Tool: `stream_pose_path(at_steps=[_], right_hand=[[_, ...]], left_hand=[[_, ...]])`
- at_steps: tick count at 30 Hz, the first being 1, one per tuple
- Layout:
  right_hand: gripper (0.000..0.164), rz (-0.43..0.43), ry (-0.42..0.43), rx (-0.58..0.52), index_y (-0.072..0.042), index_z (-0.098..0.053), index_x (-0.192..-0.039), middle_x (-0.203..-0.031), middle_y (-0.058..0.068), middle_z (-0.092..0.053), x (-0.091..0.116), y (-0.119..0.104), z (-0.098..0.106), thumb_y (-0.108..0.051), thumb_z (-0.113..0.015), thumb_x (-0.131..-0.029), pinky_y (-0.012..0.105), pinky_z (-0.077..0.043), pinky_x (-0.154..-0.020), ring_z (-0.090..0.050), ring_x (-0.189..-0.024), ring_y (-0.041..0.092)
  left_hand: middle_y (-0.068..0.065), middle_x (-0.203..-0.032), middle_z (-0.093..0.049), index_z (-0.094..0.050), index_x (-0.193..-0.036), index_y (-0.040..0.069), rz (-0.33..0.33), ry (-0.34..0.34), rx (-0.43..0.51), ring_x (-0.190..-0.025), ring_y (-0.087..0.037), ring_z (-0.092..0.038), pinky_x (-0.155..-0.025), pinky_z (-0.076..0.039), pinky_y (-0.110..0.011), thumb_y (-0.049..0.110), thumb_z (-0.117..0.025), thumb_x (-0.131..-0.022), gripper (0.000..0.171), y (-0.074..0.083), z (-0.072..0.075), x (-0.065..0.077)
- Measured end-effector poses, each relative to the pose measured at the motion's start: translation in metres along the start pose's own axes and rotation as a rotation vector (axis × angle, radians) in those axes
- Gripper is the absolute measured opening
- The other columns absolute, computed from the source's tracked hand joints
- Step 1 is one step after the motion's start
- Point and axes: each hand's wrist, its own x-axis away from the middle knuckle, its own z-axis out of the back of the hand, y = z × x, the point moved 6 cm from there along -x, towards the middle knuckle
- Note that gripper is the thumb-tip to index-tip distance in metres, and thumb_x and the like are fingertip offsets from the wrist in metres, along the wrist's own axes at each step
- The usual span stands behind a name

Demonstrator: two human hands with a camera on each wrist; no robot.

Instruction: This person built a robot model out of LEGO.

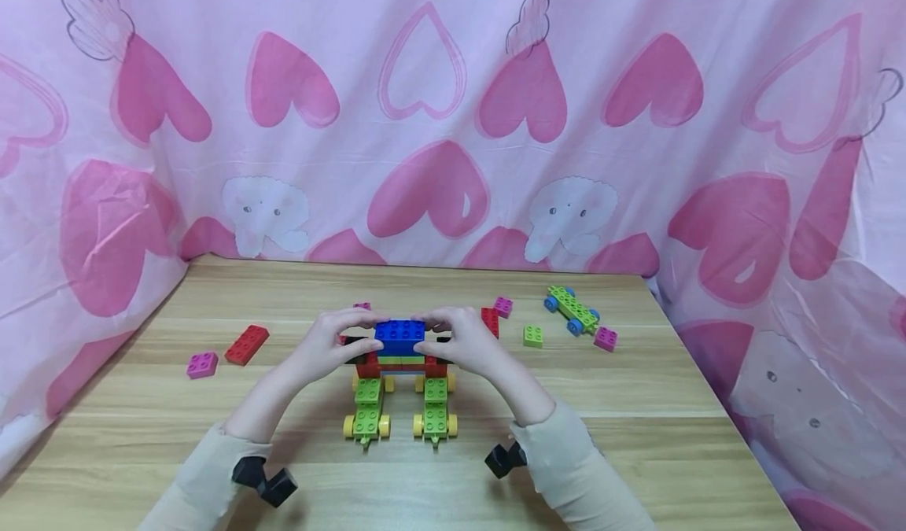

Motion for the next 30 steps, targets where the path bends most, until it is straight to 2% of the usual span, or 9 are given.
stream_pose_path(at_steps=[6,13,25,30], right_hand=[[0.039,-0.008,0.022,0.005,0.000,-0.066,-0.122,-0.117,0.017,-0.070,0.0016,0.0015,-0.0002,-0.017,-0.074,-0.088,0.042,-0.058,-0.088,-0.069,-0.104,0.031],[0.038,0.030,0.036,0.011,0.002,-0.067,-0.120,-0.114,0.018,-0.070,0.0014,0.0001,-0.0006,-0.015,-0.074,-0.087,0.042,-0.057,-0.088,-0.069,-0.103,0.031],[0.039,0.005,0.022,0.004,0.002,-0.065,-0.121,-0.114,0.019,-0.070,0.0016,0.0027,-0.0012,-0.015,-0.074,-0.087,0.044,-0.058,-0.087,-0.069,-0.102,0.031],[0.038,0.005,0.014,0.027,0.001,-0.065,-0.121,-0.115,0.017,-0.070,0.0007,0.0020,-0.0025,-0.013,-0.074,-0.087,0.042,-0.058,-0.086,-0.069,-0.102,0.030]], left_hand=[[-0.010,-0.113,-0.072,-0.069,-0.118,0.005,-0.033,0.014,-0.005,-0.103,-0.027,-0.067,-0.089,-0.056,-0.047,0.015,-0.074,-0.087,0.033,0.0017,-0.0007,0.0000],[-0.010,-0.112,-0.072,-0.070,-0.118,0.005,-0.047,0.027,-0.009,-0.102,-0.026,-0.067,-0.088,-0.056,-0.047,0.014,-0.074,-0.086,0.033,0.0006,0.0000,0.0008],[-0.010,-0.106,-0.073,-0.070,-0.115,0.003,-0.100,0.008,-0.030,-0.096,-0.024,-0.067,-0.083,-0.057,-0.046,0.011,-0.078,-0.083,0.035,0.0002,0.0016,-0.0028],[-0.009,-0.109,-0.072,-0.069,-0.117,0.005,-0.085,-0.023,-0.072,-0.098,-0.022,-0.067,-0.086,-0.057,-0.041,0.015,-0.077,-0.084,0.036,0.0008,0.0019,-0.0022]])
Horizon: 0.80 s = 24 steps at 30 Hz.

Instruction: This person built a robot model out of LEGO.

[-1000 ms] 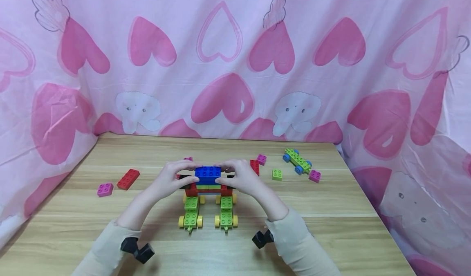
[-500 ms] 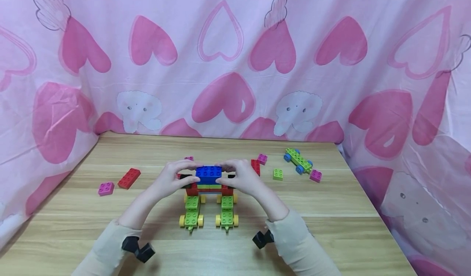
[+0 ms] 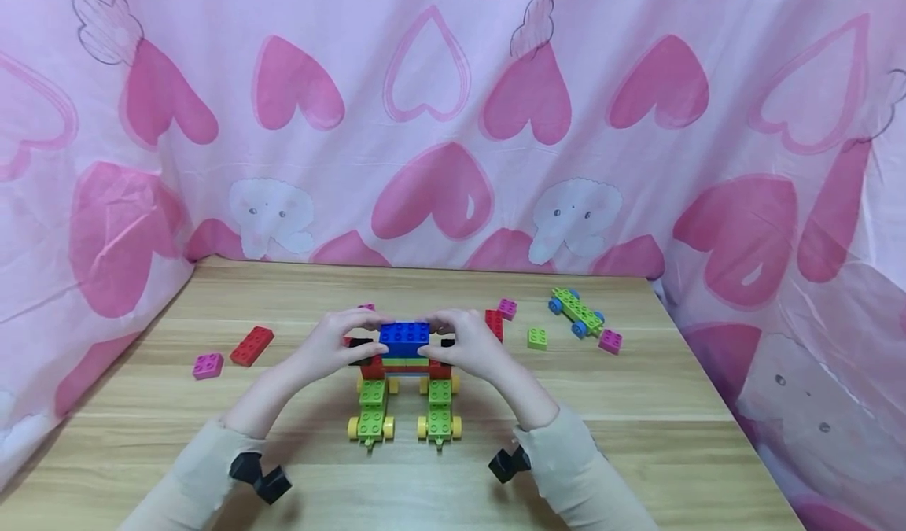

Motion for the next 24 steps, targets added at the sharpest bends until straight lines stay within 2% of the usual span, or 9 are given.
stream_pose_path(at_steps=[6,11,14,19,24], right_hand=[[0.038,0.022,-0.020,0.027,-0.001,-0.065,-0.122,-0.115,0.015,-0.070,-0.001,-0.003,0.001,-0.014,-0.074,-0.087,0.042,-0.058,-0.087,-0.069,-0.102,0.028],[0.038,0.082,-0.034,0.092,-0.002,-0.065,-0.121,-0.114,0.014,-0.070,-0.002,-0.007,0.002,-0.014,-0.074,-0.087,0.043,-0.057,-0.089,-0.069,-0.101,0.027],[0.040,0.103,-0.041,0.132,-0.003,-0.064,-0.121,-0.116,0.013,-0.070,-0.003,-0.009,0.003,-0.015,-0.075,-0.085,0.041,-0.056,-0.090,-0.068,-0.102,0.026],[0.045,0.097,-0.069,0.122,-0.003,-0.062,-0.125,-0.123,0.012,-0.067,-0.005,-0.009,0.000,-0.017,-0.076,-0.085,0.040,-0.056,-0.092,-0.066,-0.107,0.027],[0.046,0.099,-0.062,0.110,-0.003,-0.061,-0.126,-0.124,0.012,-0.067,-0.008,-0.010,-0.005,-0.019,-0.077,-0.085,0.041,-0.055,-0.093,-0.065,-0.110,0.027]], left_hand=[[-0.008,-0.116,-0.070,-0.067,-0.122,0.006,0.016,-0.046,-0.033,-0.105,-0.022,-0.066,-0.089,-0.056,-0.042,0.020,-0.074,-0.088,0.038,0.004,0.001,0.000],[-0.010,-0.118,-0.070,-0.066,-0.123,0.005,0.009,-0.038,-0.045,-0.107,-0.025,-0.066,-0.090,-0.056,-0.043,0.018,-0.071,-0.090,0.036,0.005,0.008,0.001],[-0.011,-0.120,-0.069,-0.066,-0.123,0.004,0.028,-0.013,-0.049,-0.109,-0.027,-0.066,-0.091,-0.055,-0.045,0.015,-0.070,-0.091,0.034,0.003,0.018,0.003],[-0.012,-0.120,-0.069,-0.065,-0.124,0.005,0.088,0.046,-0.085,-0.111,-0.029,-0.065,-0.093,-0.054,-0.047,0.012,-0.070,-0.091,0.035,-0.006,0.039,0.012],[-0.014,-0.118,-0.069,-0.065,-0.122,0.002,0.107,0.160,-0.169,-0.108,-0.031,-0.065,-0.092,-0.054,-0.049,0.010,-0.072,-0.088,0.035,-0.015,0.063,0.024]])
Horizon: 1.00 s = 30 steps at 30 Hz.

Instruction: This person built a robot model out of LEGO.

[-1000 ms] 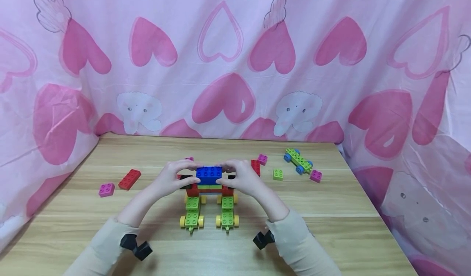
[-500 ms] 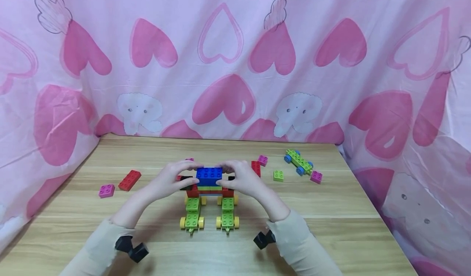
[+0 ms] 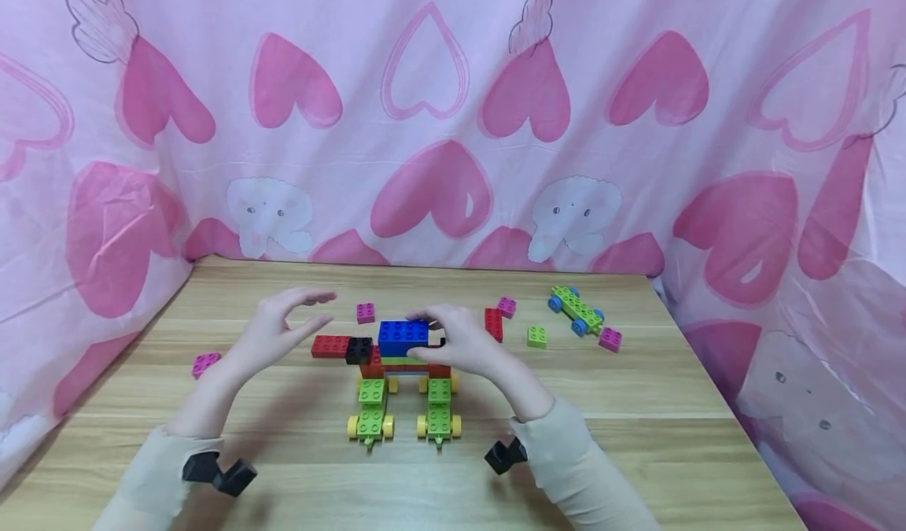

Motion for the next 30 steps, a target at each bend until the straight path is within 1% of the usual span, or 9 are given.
stream_pose_path(at_steps=[2,5,8,12,15,18,21,25,30], right_hand=[[0.045,-0.006,0.010,-0.006,-0.003,-0.062,-0.125,-0.123,0.012,-0.067,-0.001,-0.001,-0.001,-0.019,-0.077,-0.085,0.042,-0.055,-0.093,-0.065,-0.110,0.027],[0.043,-0.016,0.020,-0.013,-0.004,-0.063,-0.124,-0.121,0.012,-0.067,-0.002,-0.001,-0.002,-0.020,-0.076,-0.086,0.043,-0.056,-0.092,-0.066,-0.108,0.028],[0.041,-0.012,0.020,-0.025,-0.004,-0.064,-0.123,-0.121,0.013,-0.068,-0.004,-0.001,-0.003,-0.020,-0.075,-0.087,0.042,-0.056,-0.091,-0.067,-0.107,0.027],[0.040,0.002,0.012,-0.047,-0.003,-0.064,-0.124,-0.122,0.015,-0.067,-0.005,-0.001,-0.005,-0.019,-0.073,-0.088,0.043,-0.056,-0.091,-0.066,-0.108,0.028],[0.040,-0.012,0.007,-0.070,-0.004,-0.064,-0.125,-0.124,0.016,-0.066,-0.005,0.000,-0.006,-0.019,-0.073,-0.089,0.045,-0.056,-0.091,-0.066,-0.109,0.030],[0.041,-0.028,0.004,-0.088,-0.004,-0.063,-0.126,-0.125,0.016,-0.065,-0.004,0.001,-0.007,-0.020,-0.072,-0.089,0.047,-0.055,-0.091,-0.065,-0.110,0.031],[0.041,-0.037,0.008,-0.095,-0.005,-0.063,-0.126,-0.125,0.015,-0.066,-0.004,0.003,-0.007,-0.019,-0.072,-0.089,0.047,-0.055,-0.092,-0.065,-0.110,0.030],[0.041,-0.040,0.011,-0.095,-0.005,-0.063,-0.126,-0.125,0.014,-0.066,-0.003,0.005,-0.008,-0.019,-0.073,-0.089,0.044,-0.056,-0.092,-0.066,-0.110,0.029],[0.041,-0.048,0.013,-0.107,-0.006,-0.063,-0.127,-0.126,0.014,-0.065,-0.003,0.008,-0.010,-0.019,-0.073,-0.089,0.048,-0.054,-0.093,-0.065,-0.111,0.029]], left_hand=[[-0.016,-0.116,-0.070,-0.065,-0.119,0.000,0.005,0.047,-0.030,-0.106,-0.033,-0.065,-0.091,-0.054,-0.050,0.008,-0.074,-0.086,0.035,-0.008,0.009,0.003],[-0.017,-0.113,-0.070,-0.066,-0.117,-0.002,0.026,0.090,-0.074,-0.104,-0.034,-0.065,-0.089,-0.053,-0.052,0.007,-0.075,-0.084,0.036,-0.021,0.019,0.009],[-0.018,-0.111,-0.071,-0.066,-0.115,-0.003,0.050,0.115,-0.109,-0.101,-0.034,-0.065,-0.086,-0.053,-0.050,0.005,-0.078,-0.081,0.037,-0.037,0.025,0.015],[-0.020,-0.108,-0.071,-0.067,-0.113,-0.005,0.085,0.131,-0.145,-0.098,-0.034,-0.065,-0.081,-0.053,-0.049,0.003,-0.080,-0.076,0.040,-0.061,0.029,0.025],[-0.023,-0.109,-0.069,-0.065,-0.115,-0.006,0.138,0.113,-0.163,-0.100,-0.037,-0.063,-0.079,-0.055,-0.051,0.004,-0.080,-0.077,0.043,-0.077,0.031,0.031],[-0.027,-0.113,-0.066,-0.062,-0.120,-0.007,0.207,0.076,-0.167,-0.104,-0.042,-0.061,-0.082,-0.053,-0.055,0.006,-0.080,-0.078,0.048,-0.092,0.032,0.037],[-0.029,-0.116,-0.064,-0.060,-0.122,-0.009,0.266,0.037,-0.167,-0.107,-0.044,-0.059,-0.089,-0.050,-0.058,0.007,-0.080,-0.078,0.051,-0.106,0.032,0.042],[-0.031,-0.120,-0.061,-0.057,-0.124,-0.011,0.315,-0.022,-0.168,-0.108,-0.046,-0.057,-0.091,-0.048,-0.059,0.008,-0.080,-0.078,0.054,-0.120,0.032,0.048],[-0.033,-0.121,-0.059,-0.054,-0.126,-0.012,0.367,-0.088,-0.189,-0.108,-0.049,-0.057,-0.091,-0.048,-0.060,0.009,-0.080,-0.078,0.058,-0.134,0.031,0.053]])
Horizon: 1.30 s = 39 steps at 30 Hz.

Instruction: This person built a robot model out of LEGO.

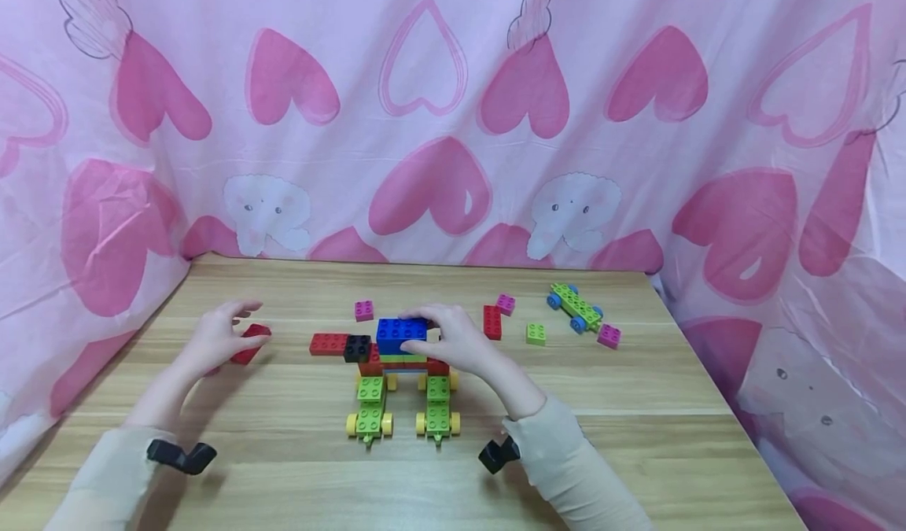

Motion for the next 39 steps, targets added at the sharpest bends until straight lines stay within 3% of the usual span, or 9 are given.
stream_pose_path(at_steps=[7,12,26,39], right_hand=[[0.041,0.003,0.001,0.000,-0.007,-0.063,-0.127,-0.127,0.013,-0.065,0.000,0.002,0.000,-0.020,-0.072,-0.089,0.048,-0.054,-0.094,-0.065,-0.112,0.029],[0.042,0.006,0.002,0.003,-0.007,-0.063,-0.127,-0.127,0.012,-0.065,0.000,0.002,0.001,-0.020,-0.072,-0.089,0.042,-0.055,-0.094,-0.065,-0.111,0.027],[0.042,0.008,0.003,-0.009,-0.007,-0.063,-0.127,-0.127,0.012,-0.065,0.000,0.002,0.000,-0.021,-0.072,-0.089,0.041,-0.055,-0.095,-0.065,-0.111,0.027],[0.042,0.008,0.010,-0.021,-0.007,-0.063,-0.128,-0.127,0.014,-0.065,0.001,0.001,0.000,-0.019,-0.072,-0.089,0.041,-0.056,-0.092,-0.065,-0.111,0.030]], left_hand=[[-0.033,-0.126,-0.057,-0.052,-0.130,-0.011,0.087,-0.099,-0.032,-0.111,-0.048,-0.057,-0.091,-0.050,-0.058,0.013,-0.078,-0.080,0.061,-0.017,-0.007,0.001],[-0.033,-0.115,-0.061,-0.054,-0.126,-0.012,0.102,-0.130,-0.040,-0.103,-0.045,-0.061,-0.085,-0.052,-0.054,0.013,-0.081,-0.076,0.062,-0.020,-0.008,0.002],[-0.030,-0.105,-0.065,-0.057,-0.120,-0.012,0.157,-0.169,-0.108,-0.091,-0.038,-0.062,-0.080,-0.052,-0.051,0.018,-0.081,-0.075,0.059,-0.031,-0.016,0.002],[-0.029,-0.097,-0.068,-0.060,-0.115,-0.015,0.124,-0.132,-0.124,-0.087,-0.037,-0.064,-0.078,-0.053,-0.049,0.014,-0.080,-0.075,0.053,-0.026,-0.017,0.000]])
